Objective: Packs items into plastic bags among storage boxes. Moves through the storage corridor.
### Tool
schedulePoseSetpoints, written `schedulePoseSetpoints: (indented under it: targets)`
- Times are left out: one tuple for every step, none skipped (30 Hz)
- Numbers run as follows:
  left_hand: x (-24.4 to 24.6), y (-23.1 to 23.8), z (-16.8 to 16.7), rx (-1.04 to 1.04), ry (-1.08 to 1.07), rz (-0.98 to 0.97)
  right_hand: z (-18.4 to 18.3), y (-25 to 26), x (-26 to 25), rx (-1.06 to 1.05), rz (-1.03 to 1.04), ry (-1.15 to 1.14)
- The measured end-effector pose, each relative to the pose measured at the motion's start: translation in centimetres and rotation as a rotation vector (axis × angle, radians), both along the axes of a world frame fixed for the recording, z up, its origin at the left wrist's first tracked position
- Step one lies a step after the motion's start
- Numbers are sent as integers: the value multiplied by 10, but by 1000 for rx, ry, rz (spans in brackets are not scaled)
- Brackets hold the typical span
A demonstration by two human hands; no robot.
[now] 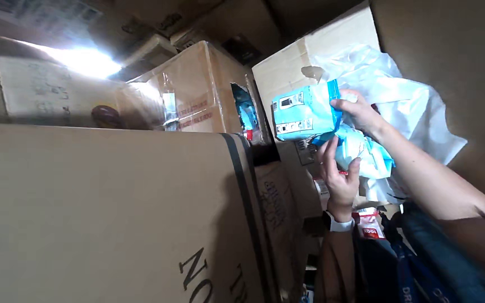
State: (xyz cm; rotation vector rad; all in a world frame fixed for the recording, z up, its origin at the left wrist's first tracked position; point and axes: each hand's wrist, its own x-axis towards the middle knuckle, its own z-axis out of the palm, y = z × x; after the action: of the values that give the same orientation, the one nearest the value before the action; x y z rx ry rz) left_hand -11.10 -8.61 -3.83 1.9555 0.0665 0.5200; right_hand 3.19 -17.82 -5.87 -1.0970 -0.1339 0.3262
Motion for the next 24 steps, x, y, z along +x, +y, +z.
schedulePoseSetpoints:
  targets:
    - [-2,-1,-1,7,6,-5,-2,0,0,5,0,-4]
    - [-2,-2,-2,12,22,-5,-3,-1,0,12,-2,-2]
    - [-2,-3,-1,17,45,3,-3,-1,0,12,-4,2]
    - [-1,-5,1,23,76,18,-2,-1,0,8,-8,5]
    - [-1,-6,3,29,110,37,-2,-2,0,4,-13,2]
    - [0,-7,5,33,142,57,-1,-2,0,-6,-13,-2]
    - [1,-7,7,38,168,70,-1,-4,0,-24,-8,-2]
    - [0,-6,8,42,179,85,0,-5,1,-50,1,8]
    - [-1,-4,9,29,178,98,1,-7,1,-60,8,19]
    - [-4,-1,9,2,166,110,0,-7,2,-63,2,24]
    - [-7,1,11,-8,148,133,-2,-8,3,-67,-2,13]
    - [-10,4,16,-5,132,160,-3,-9,4,-80,-1,-3]
    - [-13,7,21,-1,114,193,-3,-10,6,-108,6,-17]
    - [-17,11,27,-8,96,221,-2,-11,7,-134,7,-21]
    - [-21,15,34,-22,86,245,-1,-12,8,-158,3,-19]
    - [-23,20,40,-20,83,269,0,-12,8,-188,2,-17]
    - [-24,26,48,-8,97,293,2,-12,9,-221,-3,-14]
    - [-22,33,55,5,129,312,5,-12,10,-268,3,-12]
    - [-20,40,63,25,181,331,11,-12,11,-317,25,2]
    - [-17,47,68,52,243,348,15,-11,12,-358,51,28]
    - [-13,52,72,78,305,358,19,-9,14,-391,75,51]
    - [-9,56,73,104,359,370,21,-9,16,-427,97,63]
    - [-5,58,73,136,409,371,24,-10,17,-471,112,62]
    - [-3,60,73,183,461,365,27,-12,16,-511,115,42]
